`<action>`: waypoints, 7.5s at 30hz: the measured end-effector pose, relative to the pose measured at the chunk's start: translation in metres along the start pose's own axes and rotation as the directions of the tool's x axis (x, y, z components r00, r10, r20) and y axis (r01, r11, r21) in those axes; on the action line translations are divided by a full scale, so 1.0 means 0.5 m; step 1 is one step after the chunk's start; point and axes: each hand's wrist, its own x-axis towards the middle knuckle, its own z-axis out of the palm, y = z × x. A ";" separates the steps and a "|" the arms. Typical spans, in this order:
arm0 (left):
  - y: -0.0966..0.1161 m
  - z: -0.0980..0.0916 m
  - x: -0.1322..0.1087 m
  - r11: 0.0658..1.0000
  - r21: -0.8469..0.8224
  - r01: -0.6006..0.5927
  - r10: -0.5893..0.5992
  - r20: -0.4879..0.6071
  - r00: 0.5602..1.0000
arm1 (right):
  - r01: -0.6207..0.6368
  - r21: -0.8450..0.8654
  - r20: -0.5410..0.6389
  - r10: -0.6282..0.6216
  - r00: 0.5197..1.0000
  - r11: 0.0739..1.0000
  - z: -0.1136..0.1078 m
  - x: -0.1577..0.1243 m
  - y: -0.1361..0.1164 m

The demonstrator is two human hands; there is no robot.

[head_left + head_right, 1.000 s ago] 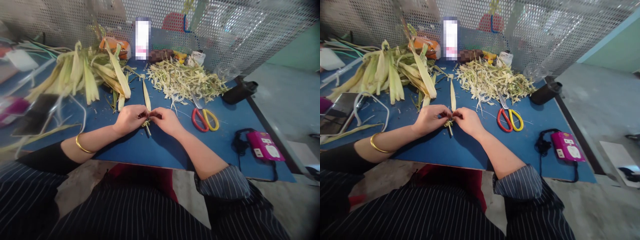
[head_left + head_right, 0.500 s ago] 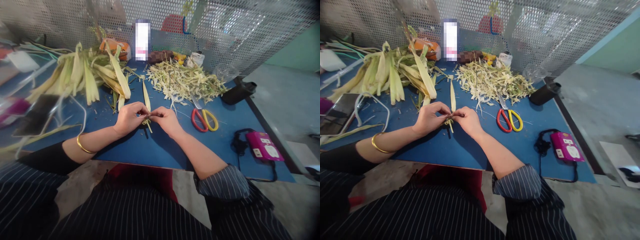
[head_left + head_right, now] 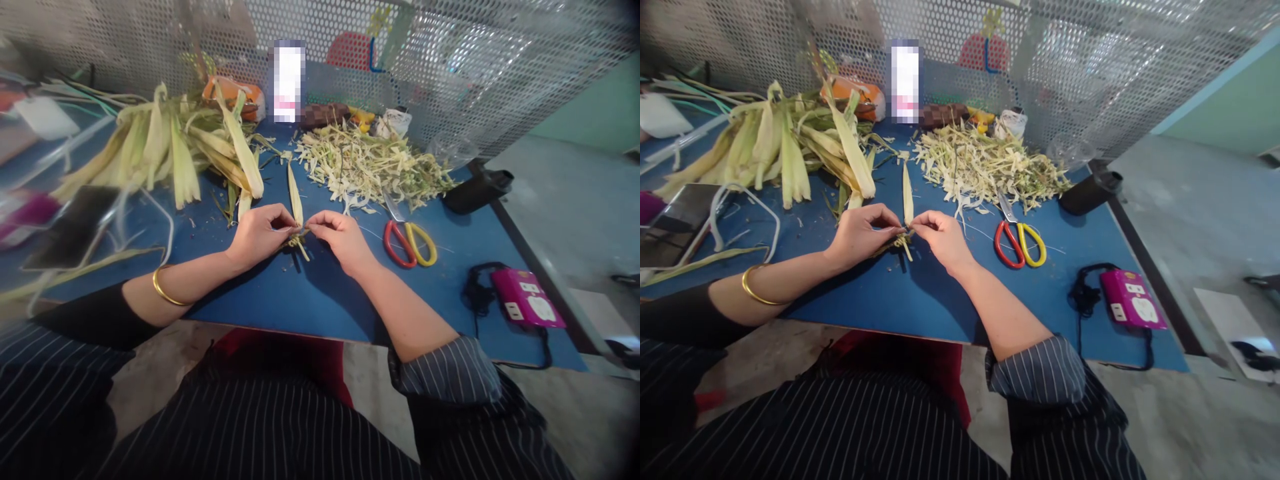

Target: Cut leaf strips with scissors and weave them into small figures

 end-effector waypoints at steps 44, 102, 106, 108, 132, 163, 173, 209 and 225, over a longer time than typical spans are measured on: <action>-0.035 -0.009 0.028 0.999 -0.023 0.031 -0.032 -0.042 0.999 | 0.091 0.104 0.219 -0.112 0.969 0.990 -0.014 0.007 0.006; 0.009 -0.017 0.018 0.861 -0.269 0.431 -0.225 0.560 0.798 | 0.431 -0.553 0.149 -0.424 0.893 0.713 -0.002 -0.011 -0.001; 0.016 -0.021 0.019 0.868 -0.281 0.409 -0.176 0.597 0.783 | 0.393 -0.568 0.127 -0.395 0.910 0.723 0.000 -0.009 0.003; 0.017 -0.020 0.019 0.881 -0.263 0.393 -0.173 0.595 0.785 | 0.377 -0.543 0.110 -0.382 0.918 0.750 0.003 -0.008 0.005; 0.003 -0.006 0.019 0.724 -0.437 0.533 -0.349 0.435 0.830 | 0.187 -0.493 0.086 -0.167 0.982 0.849 -0.013 -0.008 -0.008; 0.009 -0.022 0.012 0.999 0.004 -0.044 0.042 0.260 0.965 | 0.450 -0.558 0.266 -0.364 0.893 0.697 -0.010 0.004 0.010; 0.001 -0.009 0.001 0.929 0.277 -0.245 0.190 0.210 0.959 | 0.391 -0.557 0.188 -0.347 0.919 0.733 0.001 0.001 0.015; -0.023 -0.005 0.022 0.843 -0.438 0.314 -0.216 0.259 0.942 | 0.297 -0.361 0.096 -0.282 0.955 0.884 0.009 0.012 0.036; -0.012 -0.010 0.013 1.000 0.019 0.012 -0.014 0.125 0.992 | 0.308 -0.343 0.074 -0.301 0.951 0.887 0.011 0.007 0.024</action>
